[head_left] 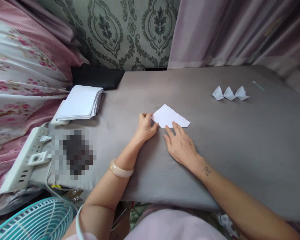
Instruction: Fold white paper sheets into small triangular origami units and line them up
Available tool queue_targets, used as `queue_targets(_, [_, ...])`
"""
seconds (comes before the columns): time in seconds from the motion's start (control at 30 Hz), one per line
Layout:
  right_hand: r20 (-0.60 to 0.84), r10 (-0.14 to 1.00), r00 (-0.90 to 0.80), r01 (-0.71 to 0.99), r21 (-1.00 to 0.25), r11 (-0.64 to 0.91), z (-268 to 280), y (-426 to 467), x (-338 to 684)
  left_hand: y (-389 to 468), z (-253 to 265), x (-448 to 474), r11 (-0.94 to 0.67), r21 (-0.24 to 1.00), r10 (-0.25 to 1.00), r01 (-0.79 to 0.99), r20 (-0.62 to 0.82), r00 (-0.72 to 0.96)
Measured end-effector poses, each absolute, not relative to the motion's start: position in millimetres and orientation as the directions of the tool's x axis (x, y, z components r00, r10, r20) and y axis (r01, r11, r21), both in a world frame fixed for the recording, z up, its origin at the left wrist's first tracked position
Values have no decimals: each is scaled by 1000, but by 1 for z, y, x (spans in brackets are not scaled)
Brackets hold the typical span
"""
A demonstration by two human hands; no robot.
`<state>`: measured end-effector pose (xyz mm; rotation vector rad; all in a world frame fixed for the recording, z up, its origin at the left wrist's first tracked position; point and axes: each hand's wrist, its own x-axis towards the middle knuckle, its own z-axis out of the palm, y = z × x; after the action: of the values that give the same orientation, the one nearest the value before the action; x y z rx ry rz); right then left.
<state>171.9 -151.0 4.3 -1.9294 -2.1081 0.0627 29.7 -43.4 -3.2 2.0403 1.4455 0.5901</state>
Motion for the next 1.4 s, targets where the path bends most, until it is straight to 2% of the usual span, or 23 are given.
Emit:
queue_targets(0.13, [177, 981, -85, 961, -246, 128, 5, -149, 179, -39, -4, 37, -196, 645, 980, 739, 93, 179])
queue_targets(0.27, [182, 981, -68, 953, -279, 118, 8, -144, 192, -41, 2, 40, -163, 629, 986, 760, 78, 147])
queue_targets(0.37, [183, 980, -76, 945, -301, 130, 9, -139, 202, -43, 8, 38, -116, 659, 990, 743, 21, 136])
queue_targets(0.5, [187, 976, -112, 928, -332, 170, 7, -127, 213, -51, 13, 35, 30, 765, 986, 644, -128, 106])
queue_targets(0.57, [203, 969, -137, 912, -355, 203, 6, -117, 219, -59, 16, 34, 109, 812, 958, 573, -240, 156])
queue_targets(0.67, [193, 962, -195, 884, -390, 257, 5, -102, 227, -71, 22, 35, 173, 866, 877, 470, -353, 327])
queue_targets(0.73, [176, 958, -226, 870, -405, 280, 3, -96, 232, -76, 27, 34, 173, 881, 841, 440, -365, 399])
queue_targets(0.83, [204, 946, -253, 845, -430, 318, -2, -94, 238, -76, 33, 30, 143, 871, 848, 470, -353, 396])
queue_targets(0.97, [322, 905, -276, 787, -465, 406, -12, -95, 243, -70, 37, 19, -37, 871, 800, 489, -268, 538])
queue_targets(1.07, [350, 889, -294, 752, -489, 441, -13, -94, 245, -67, 34, 13, -314, 776, 742, 546, -158, 651])
queue_targets(1.17, [333, 876, -349, 724, -497, 478, -10, -94, 251, -68, 27, 13, -558, 553, 740, 619, -6, 673])
queue_targets(1.27, [313, 843, -437, 679, -499, 538, -7, -98, 259, -71, 21, 17, -670, 350, 731, 655, 158, 664])
queue_targets(1.4, [326, 825, -461, 671, -480, 565, -10, -105, 262, -75, 17, 21, -718, 136, 679, 683, 352, 644])
